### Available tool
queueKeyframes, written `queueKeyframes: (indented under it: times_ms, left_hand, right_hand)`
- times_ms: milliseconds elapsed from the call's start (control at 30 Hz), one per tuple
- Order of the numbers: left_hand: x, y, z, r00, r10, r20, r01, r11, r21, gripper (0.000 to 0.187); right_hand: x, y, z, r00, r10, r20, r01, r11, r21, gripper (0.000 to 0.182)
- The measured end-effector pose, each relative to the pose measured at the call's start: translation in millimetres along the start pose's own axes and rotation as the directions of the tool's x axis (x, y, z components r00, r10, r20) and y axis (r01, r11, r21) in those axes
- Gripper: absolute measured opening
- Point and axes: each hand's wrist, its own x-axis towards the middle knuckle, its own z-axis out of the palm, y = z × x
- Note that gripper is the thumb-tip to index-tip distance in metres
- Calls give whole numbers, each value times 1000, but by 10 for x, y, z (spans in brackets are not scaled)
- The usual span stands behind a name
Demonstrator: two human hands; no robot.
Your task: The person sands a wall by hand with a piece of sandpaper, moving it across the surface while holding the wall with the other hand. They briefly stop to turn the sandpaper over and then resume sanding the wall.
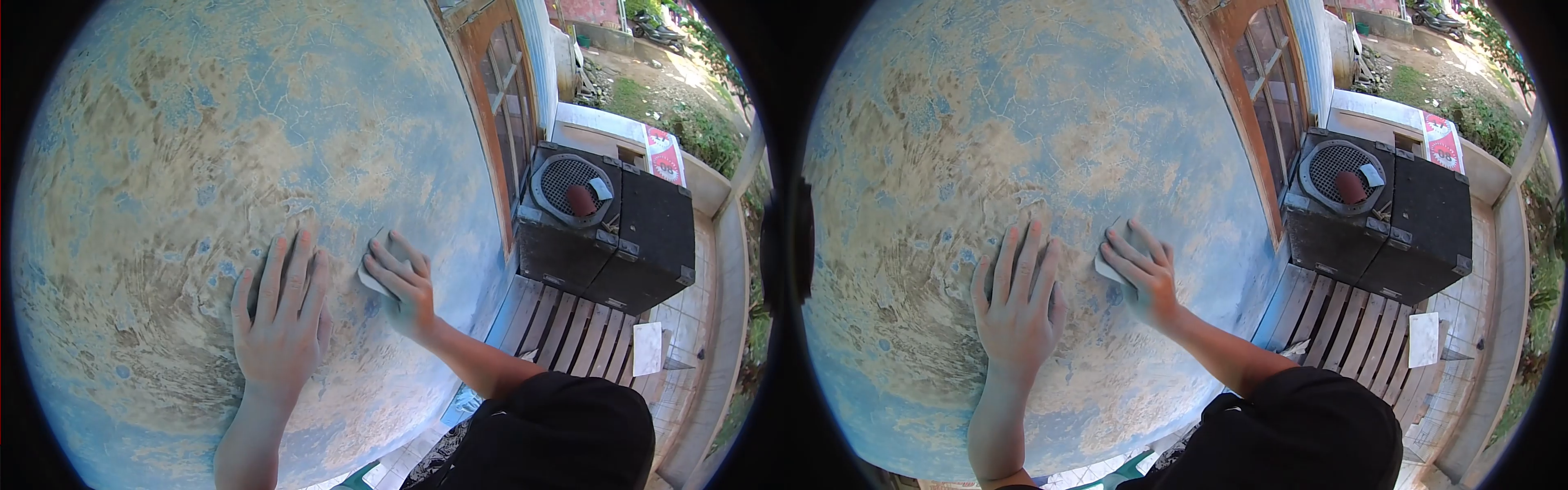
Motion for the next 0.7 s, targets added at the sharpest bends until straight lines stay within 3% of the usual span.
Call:
queueKeyframes:
  times_ms: [67,200,267,333,467,533,567,633,700]
  left_hand:
    - [-39,1,7,1000,-9,-1,9,1000,2,41]
    - [-79,11,1,1000,-9,9,9,1000,-2,38]
    - [-89,6,13,1000,-7,5,7,1000,-29,41]
    - [-95,4,11,1000,4,4,-4,999,-46,44]
    - [-119,7,2,1000,19,22,-17,998,-57,44]
    - [-132,20,-3,999,20,30,-18,998,-61,44]
    - [-127,22,-1,999,18,28,-16,998,-59,44]
    - [-129,32,3,1000,13,22,-11,998,-61,44]
    - [-139,30,13,1000,14,20,-13,998,-69,44]
  right_hand:
    - [97,222,9,994,-89,-65,87,995,-45,41]
    - [440,224,-17,968,108,-225,-122,991,-49,36]
    - [383,-32,12,971,60,-232,-88,990,-109,35]
    - [217,-261,2,996,-77,-39,79,994,68,33]
    - [164,99,59,969,-241,-62,241,970,1,35]
    - [356,299,17,984,-61,-167,50,997,-66,37]
    - [385,306,34,984,-61,-168,50,996,-70,37]
    - [452,258,71,958,120,-261,-130,991,-23,37]
    - [337,51,-2,976,91,-197,-95,995,-10,37]
